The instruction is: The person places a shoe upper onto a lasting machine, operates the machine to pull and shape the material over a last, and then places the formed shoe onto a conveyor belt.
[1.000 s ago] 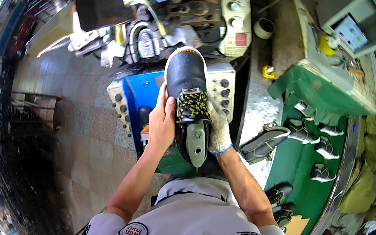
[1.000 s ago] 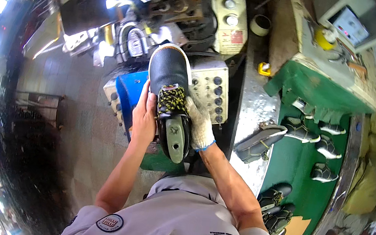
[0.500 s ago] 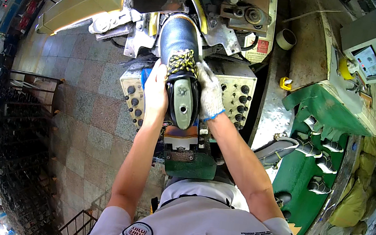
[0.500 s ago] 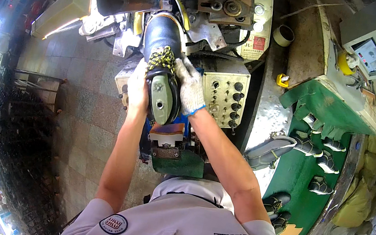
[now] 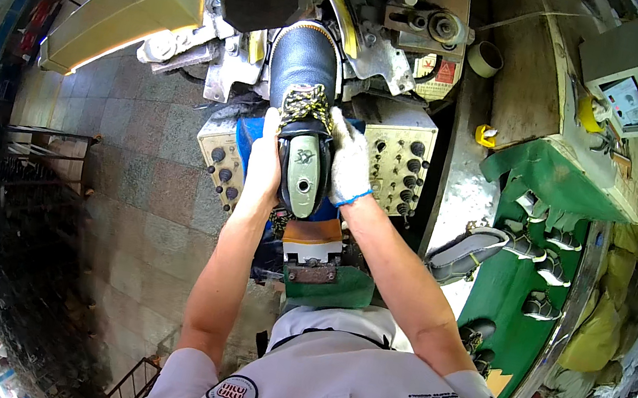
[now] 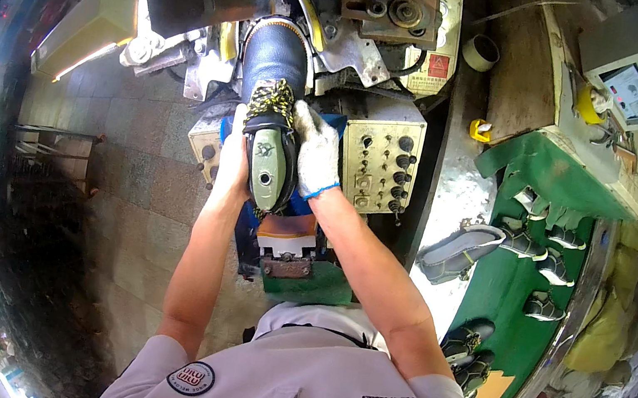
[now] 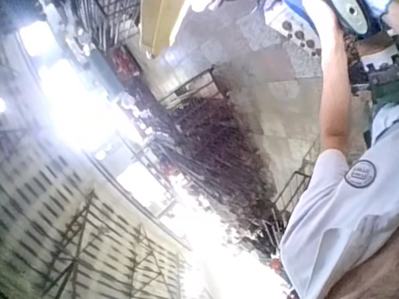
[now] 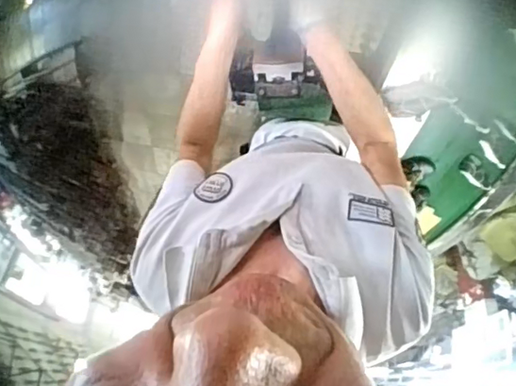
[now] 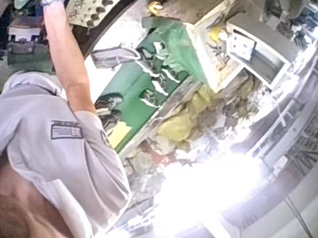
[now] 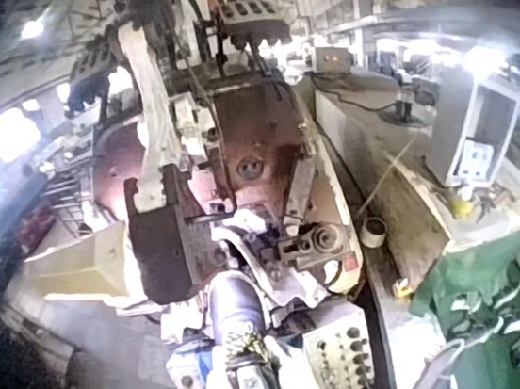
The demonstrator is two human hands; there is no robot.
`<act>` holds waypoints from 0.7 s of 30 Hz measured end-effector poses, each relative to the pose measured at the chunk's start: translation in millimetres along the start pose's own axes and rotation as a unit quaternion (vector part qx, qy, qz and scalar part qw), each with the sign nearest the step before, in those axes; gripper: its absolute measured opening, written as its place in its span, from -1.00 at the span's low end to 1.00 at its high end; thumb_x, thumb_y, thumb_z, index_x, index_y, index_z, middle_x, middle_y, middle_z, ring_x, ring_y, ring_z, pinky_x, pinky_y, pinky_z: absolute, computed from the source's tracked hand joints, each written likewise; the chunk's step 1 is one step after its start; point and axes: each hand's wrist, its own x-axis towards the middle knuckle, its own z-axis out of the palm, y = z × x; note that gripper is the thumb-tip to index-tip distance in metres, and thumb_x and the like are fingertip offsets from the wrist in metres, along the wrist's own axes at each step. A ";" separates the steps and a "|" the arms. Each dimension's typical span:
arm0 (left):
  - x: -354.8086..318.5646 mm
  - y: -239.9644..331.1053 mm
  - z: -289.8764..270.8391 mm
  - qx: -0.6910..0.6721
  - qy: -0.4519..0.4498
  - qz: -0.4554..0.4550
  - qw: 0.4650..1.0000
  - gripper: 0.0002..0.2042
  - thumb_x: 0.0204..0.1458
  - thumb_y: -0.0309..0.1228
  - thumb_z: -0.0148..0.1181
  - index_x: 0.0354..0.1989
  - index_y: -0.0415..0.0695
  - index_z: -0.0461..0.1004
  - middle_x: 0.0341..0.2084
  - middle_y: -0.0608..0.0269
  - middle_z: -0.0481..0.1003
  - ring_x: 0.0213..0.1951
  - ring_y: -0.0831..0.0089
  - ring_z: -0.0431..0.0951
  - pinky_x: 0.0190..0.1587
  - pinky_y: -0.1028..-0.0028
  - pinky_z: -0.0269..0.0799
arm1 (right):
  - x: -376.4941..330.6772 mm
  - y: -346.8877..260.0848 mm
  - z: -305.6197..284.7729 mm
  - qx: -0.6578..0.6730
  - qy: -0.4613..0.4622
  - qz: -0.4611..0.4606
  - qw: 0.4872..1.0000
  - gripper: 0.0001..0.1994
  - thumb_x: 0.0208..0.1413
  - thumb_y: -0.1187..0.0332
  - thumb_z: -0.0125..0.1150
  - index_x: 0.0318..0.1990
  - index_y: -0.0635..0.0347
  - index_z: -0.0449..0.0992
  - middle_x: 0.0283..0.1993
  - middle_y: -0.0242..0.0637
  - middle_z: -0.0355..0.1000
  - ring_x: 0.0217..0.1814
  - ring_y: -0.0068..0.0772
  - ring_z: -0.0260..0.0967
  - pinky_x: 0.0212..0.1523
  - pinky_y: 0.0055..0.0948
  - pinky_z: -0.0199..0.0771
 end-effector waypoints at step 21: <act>26.2 -22.9 -11.4 0.087 0.018 0.096 0.991 -0.38 0.33 0.19 -0.19 -0.05 -0.17 0.56 -0.32 0.22 0.63 -0.40 0.44 0.64 -0.32 0.42 0.57 | 0.0 -3.7 0.3 -0.035 0.012 0.005 0.999 -0.56 0.32 0.04 0.19 -0.12 0.36 0.65 -0.23 -0.33 0.60 -0.26 -0.59 0.41 -0.17 -0.47 0.47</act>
